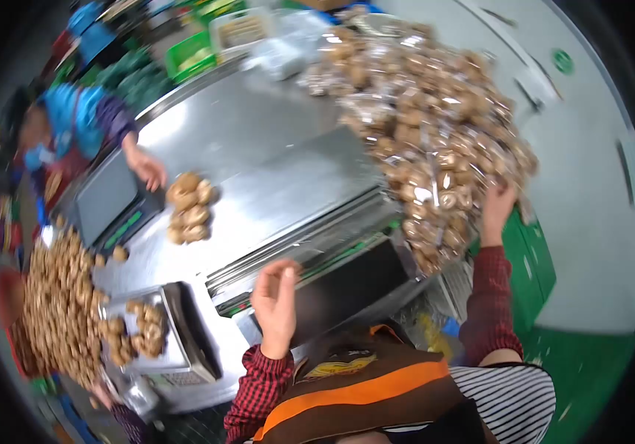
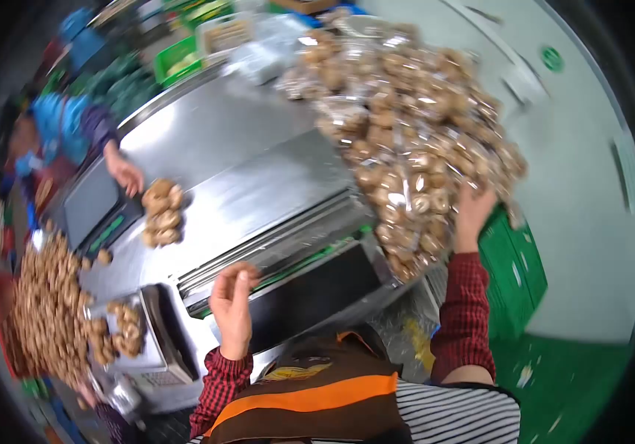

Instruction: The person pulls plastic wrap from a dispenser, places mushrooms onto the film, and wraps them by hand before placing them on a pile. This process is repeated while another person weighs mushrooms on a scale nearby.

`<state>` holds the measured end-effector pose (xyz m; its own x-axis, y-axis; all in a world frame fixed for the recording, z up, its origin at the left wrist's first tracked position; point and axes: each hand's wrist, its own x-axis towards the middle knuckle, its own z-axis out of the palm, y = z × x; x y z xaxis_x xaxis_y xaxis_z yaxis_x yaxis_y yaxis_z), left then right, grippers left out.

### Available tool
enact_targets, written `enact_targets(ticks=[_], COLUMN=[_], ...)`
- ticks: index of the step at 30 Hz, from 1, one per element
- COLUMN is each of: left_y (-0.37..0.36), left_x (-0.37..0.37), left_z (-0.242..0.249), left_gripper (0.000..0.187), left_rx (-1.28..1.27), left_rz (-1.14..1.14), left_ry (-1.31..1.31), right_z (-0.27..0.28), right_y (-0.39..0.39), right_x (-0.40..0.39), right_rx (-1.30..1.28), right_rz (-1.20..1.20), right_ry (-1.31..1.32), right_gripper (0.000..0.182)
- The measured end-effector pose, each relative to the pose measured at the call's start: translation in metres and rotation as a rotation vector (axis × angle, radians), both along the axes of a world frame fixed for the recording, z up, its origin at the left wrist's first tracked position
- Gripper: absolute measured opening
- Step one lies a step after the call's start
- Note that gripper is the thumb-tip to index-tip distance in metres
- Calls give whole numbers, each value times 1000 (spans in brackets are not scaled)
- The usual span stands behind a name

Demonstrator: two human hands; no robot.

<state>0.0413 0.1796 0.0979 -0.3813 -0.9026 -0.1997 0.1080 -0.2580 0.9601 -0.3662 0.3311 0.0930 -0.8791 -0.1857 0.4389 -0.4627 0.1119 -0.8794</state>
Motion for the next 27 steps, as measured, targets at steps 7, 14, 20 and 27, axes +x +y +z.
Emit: enact_targets(ticks=[7, 14, 20, 27], left_y=[-115, -184, -169, -132], left_x=[53, 49, 11, 17], left_z=[-22, -58, -63, -40], left_gripper=[98, 102, 92, 105], left_rx=[-705, -683, -943, -812], left_rz=[598, 431, -65, -23], left_ry=[-951, -981, -702, -484], right_z=[-20, -54, -56, -45], right_y=[-286, -445, -311, -224], right_x=[161, 306, 237, 189], right_rx=[283, 402, 588, 502], right_rz=[1044, 1642, 1073, 694], right_ry=[58, 605, 537, 314], right_gripper=[35, 53, 50, 51])
